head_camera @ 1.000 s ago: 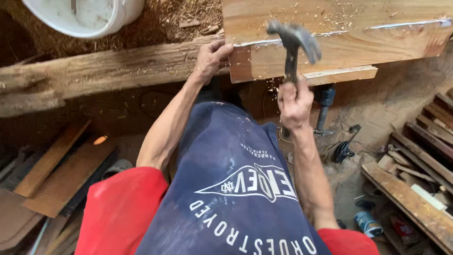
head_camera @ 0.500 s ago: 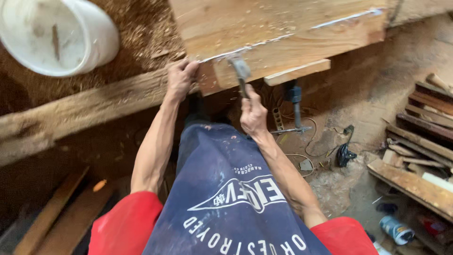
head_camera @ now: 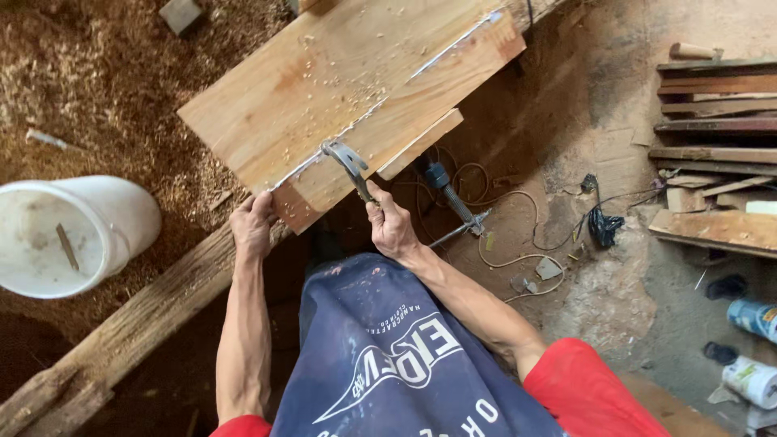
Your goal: The person applies a white adhesive to the edge of a wooden plank using a brush, then presses a smaller wooden piece onto the glued edge. They use a hammer to tap the piece into place and a clamp to secure the joint.
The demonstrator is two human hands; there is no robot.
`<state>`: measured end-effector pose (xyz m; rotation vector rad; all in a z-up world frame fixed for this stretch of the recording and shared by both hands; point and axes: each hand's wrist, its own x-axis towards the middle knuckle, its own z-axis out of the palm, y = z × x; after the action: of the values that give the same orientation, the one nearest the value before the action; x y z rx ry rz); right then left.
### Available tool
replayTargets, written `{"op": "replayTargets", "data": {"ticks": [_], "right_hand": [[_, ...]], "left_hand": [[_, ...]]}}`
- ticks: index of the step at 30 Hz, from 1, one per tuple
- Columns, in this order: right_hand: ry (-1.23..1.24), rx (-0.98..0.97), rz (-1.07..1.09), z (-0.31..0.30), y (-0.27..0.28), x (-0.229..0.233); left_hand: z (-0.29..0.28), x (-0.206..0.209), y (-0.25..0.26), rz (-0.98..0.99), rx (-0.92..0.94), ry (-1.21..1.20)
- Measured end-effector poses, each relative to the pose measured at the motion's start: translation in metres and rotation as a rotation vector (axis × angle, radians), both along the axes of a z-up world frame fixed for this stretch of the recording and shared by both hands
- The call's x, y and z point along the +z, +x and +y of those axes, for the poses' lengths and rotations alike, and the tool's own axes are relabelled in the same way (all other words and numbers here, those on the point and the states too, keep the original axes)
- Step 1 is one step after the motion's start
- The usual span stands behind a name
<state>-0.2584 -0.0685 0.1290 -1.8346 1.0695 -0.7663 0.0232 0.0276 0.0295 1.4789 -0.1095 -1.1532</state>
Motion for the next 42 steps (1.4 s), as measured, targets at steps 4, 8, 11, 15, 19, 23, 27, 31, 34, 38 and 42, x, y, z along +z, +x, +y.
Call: {"op": "replayTargets", "data": {"ticks": [4, 8, 11, 15, 19, 23, 27, 31, 34, 38, 42], "right_hand": [[-0.078, 0.072, -0.021, -0.012, -0.005, -0.014], [0.301, 0.006, 0.063, -0.016, -0.016, -0.005], [0.309, -0.021, -0.009, -0.031, -0.037, 0.010], [0.345, -0.151, -0.052, -0.072, -0.068, 0.033], [0.249, -0.213, -0.026, -0.156, -0.106, 0.041], [-0.074, -0.295, -0.109, -0.252, -0.132, -0.005], [-0.207, -0.345, 0.046, -0.314, -0.147, -0.053], [-0.181, -0.407, 0.061, -0.329, -0.155, -0.073], [-0.447, -0.300, 0.085, -0.319, -0.150, -0.081], [-0.228, -0.443, 0.113, -0.318, -0.153, -0.071], [-0.133, -0.420, 0.139, -0.322, -0.153, -0.063]], "left_hand": [[-0.001, 0.000, -0.002, -0.044, 0.012, 0.047], [-0.002, 0.002, -0.003, -0.050, 0.030, 0.096], [-0.002, 0.002, -0.007, -0.031, 0.034, 0.064], [-0.002, -0.002, -0.005, -0.059, 0.032, 0.046], [-0.006, 0.020, -0.010, -0.100, 0.023, 0.055], [-0.009, 0.033, -0.018, -0.087, 0.030, 0.039], [-0.006, 0.028, -0.010, -0.103, 0.034, 0.026], [-0.006, 0.022, -0.010, -0.135, 0.023, 0.105], [-0.009, 0.019, -0.012, -0.181, 0.023, 0.128], [-0.002, 0.017, -0.009, -0.166, -0.001, 0.097], [-0.004, 0.029, -0.012, -0.181, -0.010, 0.109]]}}
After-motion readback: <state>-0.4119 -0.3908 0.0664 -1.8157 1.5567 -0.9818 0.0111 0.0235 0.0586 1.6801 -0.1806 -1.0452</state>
